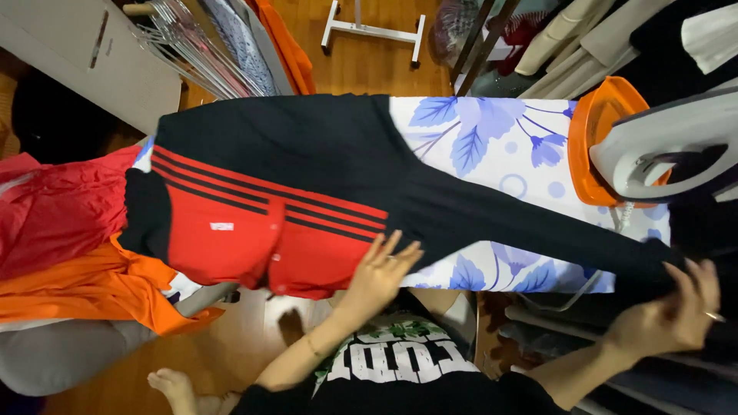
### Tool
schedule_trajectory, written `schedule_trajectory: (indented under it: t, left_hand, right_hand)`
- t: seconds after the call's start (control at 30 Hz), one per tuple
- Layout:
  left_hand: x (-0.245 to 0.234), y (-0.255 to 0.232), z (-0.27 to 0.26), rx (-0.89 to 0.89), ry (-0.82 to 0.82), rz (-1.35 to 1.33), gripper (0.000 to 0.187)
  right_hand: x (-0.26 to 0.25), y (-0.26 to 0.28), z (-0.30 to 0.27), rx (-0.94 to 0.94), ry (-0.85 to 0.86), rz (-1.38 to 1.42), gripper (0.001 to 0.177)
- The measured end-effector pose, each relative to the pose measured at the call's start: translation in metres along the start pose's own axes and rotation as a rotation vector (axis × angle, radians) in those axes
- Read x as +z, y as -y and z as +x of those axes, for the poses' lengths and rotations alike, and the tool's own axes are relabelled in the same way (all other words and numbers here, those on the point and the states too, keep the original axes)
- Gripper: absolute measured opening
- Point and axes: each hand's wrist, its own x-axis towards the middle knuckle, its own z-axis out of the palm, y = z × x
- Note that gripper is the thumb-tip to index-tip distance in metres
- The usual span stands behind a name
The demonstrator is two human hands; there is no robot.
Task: A person irons a red and black polo shirt on an ironing board using a steam iron.
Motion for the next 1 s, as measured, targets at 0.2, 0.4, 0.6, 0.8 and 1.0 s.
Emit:
schedule_trajectory:
  t: [0.2,0.4,0.6,0.8,1.0]
  left_hand:
    - [0.030,-0.022,0.014,0.087,0.136,-0.096,0.069]
    - [-0.044,0.014,0.003,0.121,0.053,-0.325,0.087]
    - [-0.119,0.094,-0.068,-0.410,-0.139,-0.055,0.052]
    - [-0.134,0.205,-0.144,-0.656,-0.350,0.371,0.042]
    - [-0.135,0.257,-0.141,-0.847,-0.246,0.411,0.054]
  right_hand:
    - [-0.023,-0.010,-0.013,0.036,-0.009,-0.078,0.030]
    - [-0.027,0.027,0.000,0.468,0.790,-0.023,0.048]
    - [0.005,0.099,0.022,0.537,1.056,0.009,0.059]
    - [0.101,0.158,-0.017,0.086,0.916,0.400,0.050]
    - [0.172,0.158,-0.025,0.032,0.876,0.137,0.068]
